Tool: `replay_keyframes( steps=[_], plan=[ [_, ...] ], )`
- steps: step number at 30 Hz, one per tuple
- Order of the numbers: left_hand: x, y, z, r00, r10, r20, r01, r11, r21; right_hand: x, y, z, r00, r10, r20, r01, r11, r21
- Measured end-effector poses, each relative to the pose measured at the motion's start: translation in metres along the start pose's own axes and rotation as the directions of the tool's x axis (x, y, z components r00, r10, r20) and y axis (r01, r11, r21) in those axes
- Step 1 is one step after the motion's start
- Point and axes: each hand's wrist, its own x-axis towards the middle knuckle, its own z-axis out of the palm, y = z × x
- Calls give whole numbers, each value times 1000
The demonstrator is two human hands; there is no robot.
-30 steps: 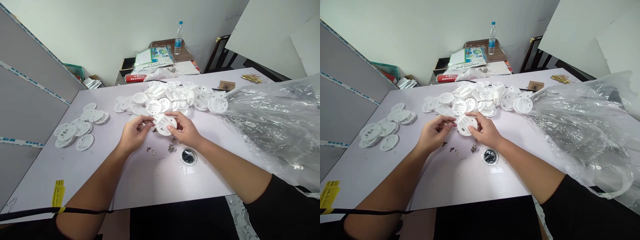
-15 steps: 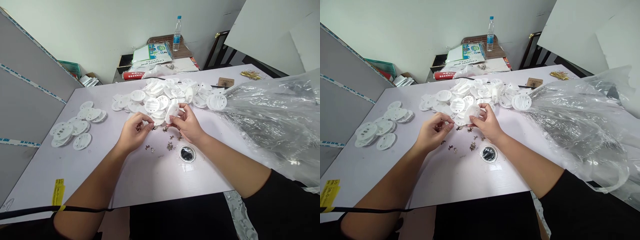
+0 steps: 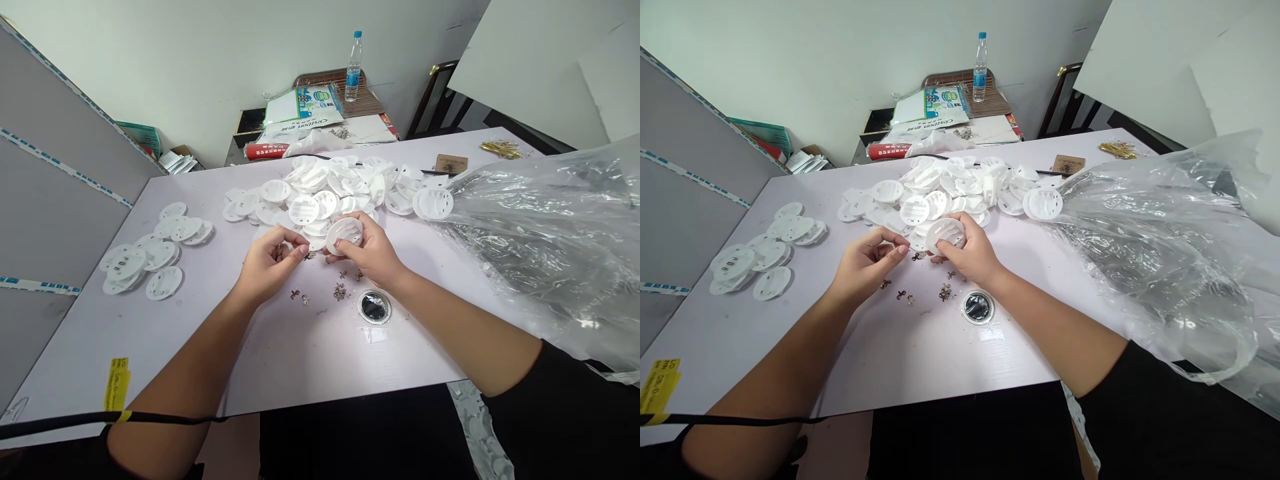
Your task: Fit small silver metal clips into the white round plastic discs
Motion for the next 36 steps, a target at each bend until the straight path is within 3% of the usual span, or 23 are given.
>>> replay_keyframes(
  steps=[6,12,20,26,32,36],
  plan=[
    [-1,-2,1,998,-54,36,56,996,-72,-3,1,-5,994,-99,41,108,923,-370],
    [-1,0,2,999,-52,7,52,995,-80,-3,3,-7,989,-141,38,140,837,-529],
    [-2,0,4,999,-42,-22,43,999,10,-3,4,-5,967,-209,148,255,830,-496],
    [-2,-5,5,996,-41,-75,51,989,137,-4,2,-3,962,-227,148,270,855,-443],
    [-2,-5,4,992,-72,-106,90,982,169,-5,0,-1,944,-296,144,329,820,-468],
    [-2,-4,4,990,-82,-111,101,979,177,-7,-2,1,953,-268,141,303,835,-460]
  ],
)
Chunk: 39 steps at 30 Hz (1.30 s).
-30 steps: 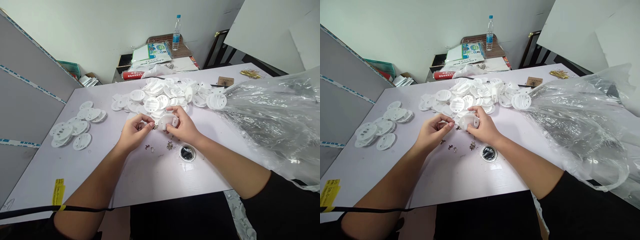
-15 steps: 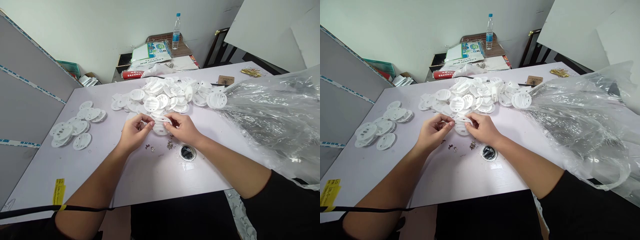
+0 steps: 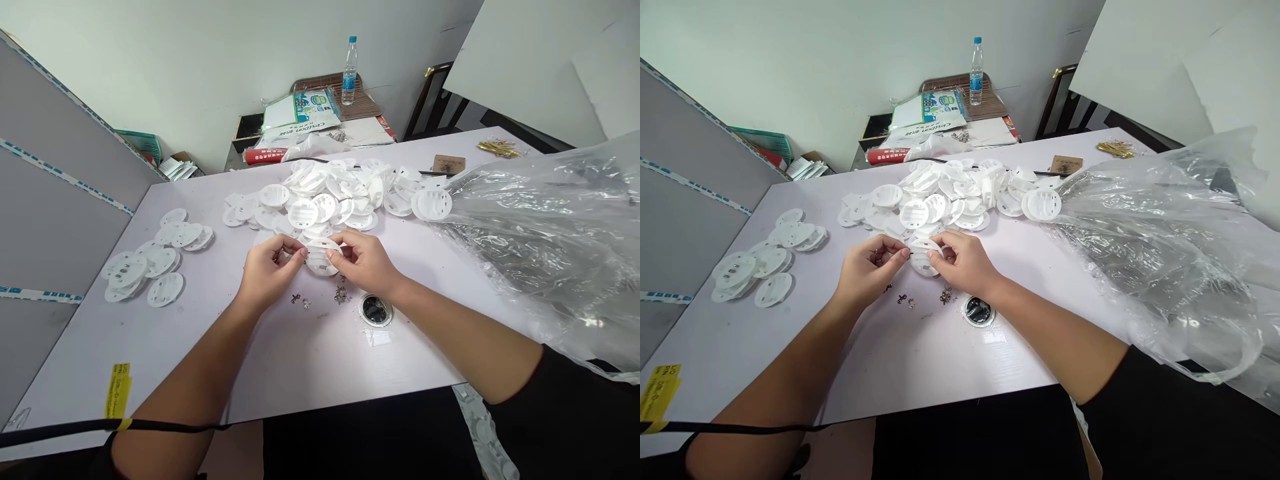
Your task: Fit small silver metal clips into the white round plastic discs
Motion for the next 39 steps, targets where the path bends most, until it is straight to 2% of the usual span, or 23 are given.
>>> replay_keyframes(
  steps=[10,18,27,33,39],
  plan=[
    [-3,2,4,997,51,-53,-46,995,85,-2,2,1,995,20,94,-28,995,91],
    [-3,-1,6,997,82,0,-82,994,70,-2,1,0,992,21,127,-40,988,146],
    [-2,-1,6,987,87,138,-69,989,-128,-1,-3,-3,988,-9,151,-34,959,281],
    [-1,5,-5,950,78,302,-22,983,-184,-1,-6,-2,994,-21,106,-3,975,221],
    [0,5,-9,941,98,324,-7,963,-270,-1,-9,-1,995,-35,90,12,970,241]
  ],
)
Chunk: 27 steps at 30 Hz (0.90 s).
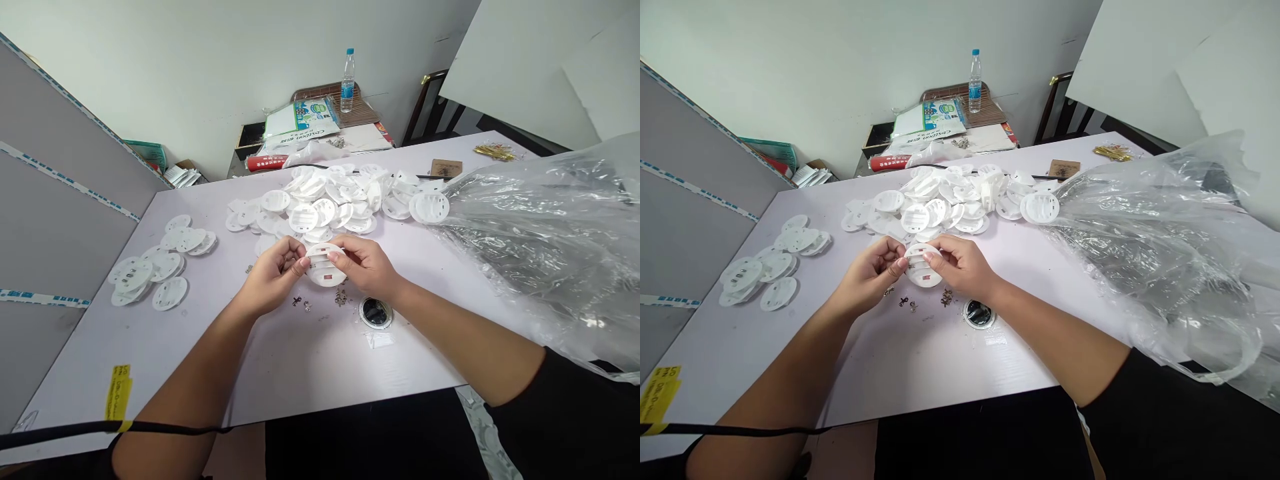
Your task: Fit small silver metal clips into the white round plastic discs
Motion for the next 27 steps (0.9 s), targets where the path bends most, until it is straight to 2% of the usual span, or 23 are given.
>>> replay_keyframes(
  steps=[11,19,21,23,25,27],
  plan=[
    [-2,1,6,997,-40,-64,39,999,-20,-2,-3,3,992,-127,25,129,981,-144],
    [-2,2,8,994,-105,16,105,994,-6,-5,4,6,986,-127,109,150,958,-243],
    [-3,4,9,996,-92,3,91,992,82,-5,6,5,983,-144,117,171,949,-264],
    [-5,6,8,998,-48,-32,55,959,277,-5,8,4,982,-137,131,172,938,-301],
    [-8,9,6,999,1,-49,24,866,500,-4,10,3,982,-102,159,153,923,-353],
    [-10,11,4,999,23,-40,8,763,647,-3,11,1,981,-60,184,133,900,-416]
  ],
)
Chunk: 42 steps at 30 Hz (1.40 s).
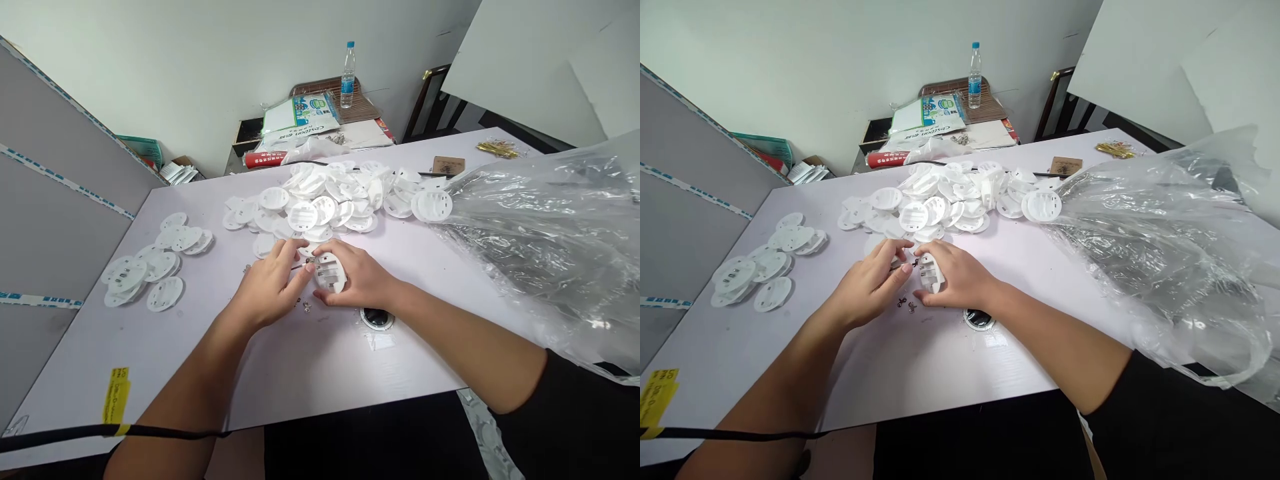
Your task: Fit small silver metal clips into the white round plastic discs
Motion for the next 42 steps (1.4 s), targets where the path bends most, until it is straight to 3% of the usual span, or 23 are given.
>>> replay_keyframes(
  steps=[6,11,15,28,42],
  plan=[
    [2,-6,0,998,-34,52,26,989,148,2,3,-2,996,47,78,-32,983,-180],
    [6,-18,6,993,72,97,-86,986,141,3,4,-2,996,15,90,8,969,-248],
    [9,-23,10,984,148,97,-161,976,145,3,5,-2,990,47,133,-11,965,-262],
    [12,-25,15,984,89,153,-138,928,346,2,3,-6,982,98,161,-54,966,-254],
    [12,-32,19,978,168,124,-198,935,295,1,2,-5,974,148,170,-109,969,-223]
  ],
)
